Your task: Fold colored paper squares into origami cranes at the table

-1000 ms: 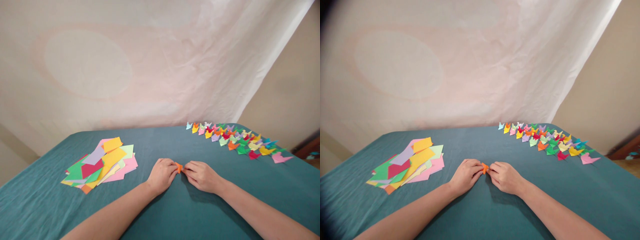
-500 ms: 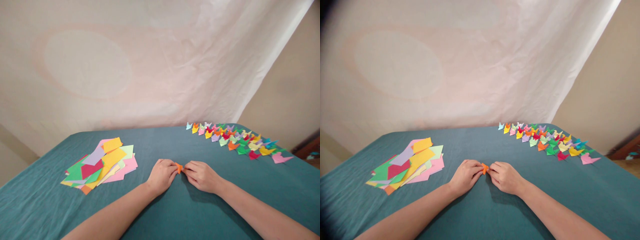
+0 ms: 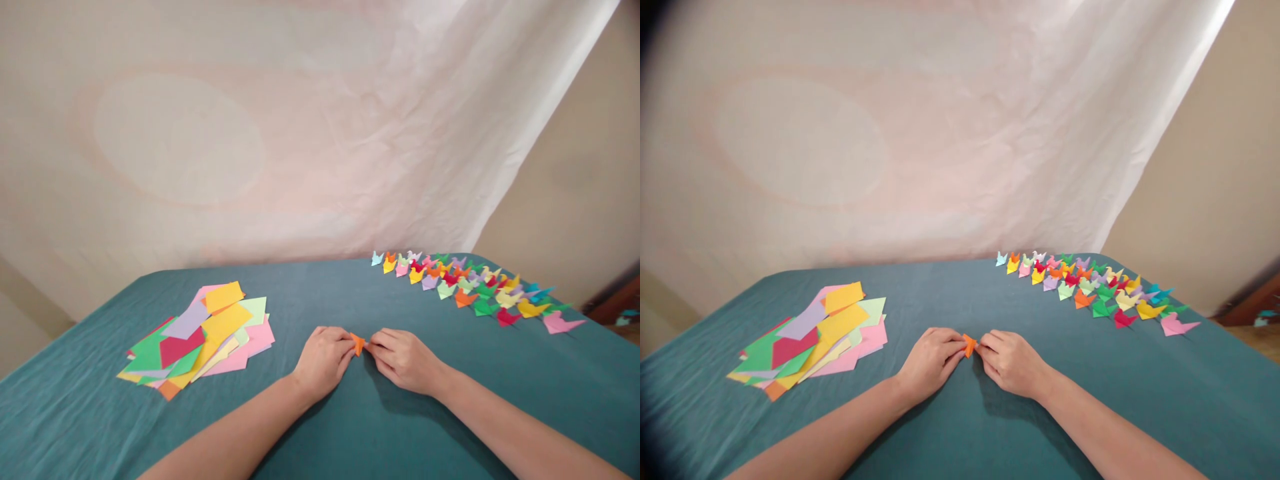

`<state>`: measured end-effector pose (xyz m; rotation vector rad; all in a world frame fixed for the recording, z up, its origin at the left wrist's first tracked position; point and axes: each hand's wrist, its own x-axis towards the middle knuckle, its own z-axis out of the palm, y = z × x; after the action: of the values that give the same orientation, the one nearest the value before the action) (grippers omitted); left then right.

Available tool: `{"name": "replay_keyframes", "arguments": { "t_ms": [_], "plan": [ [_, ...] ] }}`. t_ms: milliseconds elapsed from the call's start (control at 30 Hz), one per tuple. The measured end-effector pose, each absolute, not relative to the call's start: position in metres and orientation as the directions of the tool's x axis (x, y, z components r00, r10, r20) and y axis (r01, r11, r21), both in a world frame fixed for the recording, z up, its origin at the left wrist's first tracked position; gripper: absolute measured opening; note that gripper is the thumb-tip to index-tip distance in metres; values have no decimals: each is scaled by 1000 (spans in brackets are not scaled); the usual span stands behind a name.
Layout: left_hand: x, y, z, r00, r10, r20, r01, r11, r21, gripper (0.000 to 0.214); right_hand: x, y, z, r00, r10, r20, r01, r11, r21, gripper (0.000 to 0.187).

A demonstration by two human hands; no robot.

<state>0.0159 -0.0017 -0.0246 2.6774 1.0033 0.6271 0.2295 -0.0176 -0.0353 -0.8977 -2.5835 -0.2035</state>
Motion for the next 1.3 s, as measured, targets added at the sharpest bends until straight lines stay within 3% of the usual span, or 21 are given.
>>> {"name": "replay_keyframes", "arguments": {
  "t_ms": [1300],
  "plan": [
    [16,-2,-27,681,665,306,604,-747,279,21,232,-15,-37,-732,521,438,625,770,129,23]
  ]
}}
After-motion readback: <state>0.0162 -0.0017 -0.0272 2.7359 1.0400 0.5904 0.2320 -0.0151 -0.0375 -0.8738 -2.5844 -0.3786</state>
